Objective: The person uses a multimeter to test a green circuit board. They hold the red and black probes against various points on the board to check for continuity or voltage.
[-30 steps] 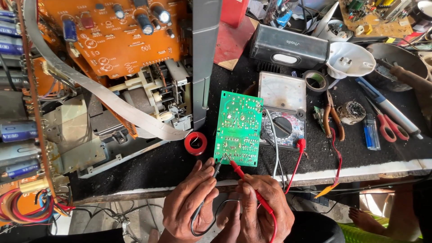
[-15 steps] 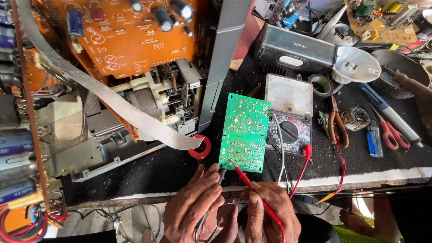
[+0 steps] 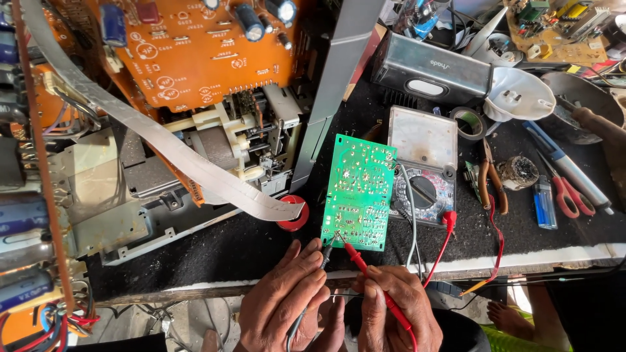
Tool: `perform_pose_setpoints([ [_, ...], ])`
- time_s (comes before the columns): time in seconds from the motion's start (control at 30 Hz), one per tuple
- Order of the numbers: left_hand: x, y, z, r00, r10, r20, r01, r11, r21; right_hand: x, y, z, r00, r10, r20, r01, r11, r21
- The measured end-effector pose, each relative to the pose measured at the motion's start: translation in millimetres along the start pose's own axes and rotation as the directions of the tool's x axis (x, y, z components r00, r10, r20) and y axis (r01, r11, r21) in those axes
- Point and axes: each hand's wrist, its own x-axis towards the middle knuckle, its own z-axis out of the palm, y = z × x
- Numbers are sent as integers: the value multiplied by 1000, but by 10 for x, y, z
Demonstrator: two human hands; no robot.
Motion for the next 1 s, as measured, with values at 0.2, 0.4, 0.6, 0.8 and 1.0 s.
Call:
perform_pose_setpoints([
  [0.2, 68, 79, 5, 998, -42, -37, 43, 999, 24, -17, -30, 13, 1000, 8, -5, -8, 999, -39],
  [0.4, 82, 90, 40, 996, -55, -73, 56, 998, 15, 51, -107, 14, 1000, -15, 10, 16, 998, -53],
  [0.6, -59, -83, 19, 999, 9, 32, -8, 999, -31, 107, -195, 27, 999, -23, -30, 21, 997, -80],
  [0.8, -158, -254, -118, 971, 79, 226, -54, 992, -114, 85, -167, 28, 998, -21, -51, 16, 995, -95],
  [1.0, -84, -203, -42, 990, 82, 113, -74, 995, -74, 155, -313, 33, 998, 12, -61, -12, 1000, -7],
])
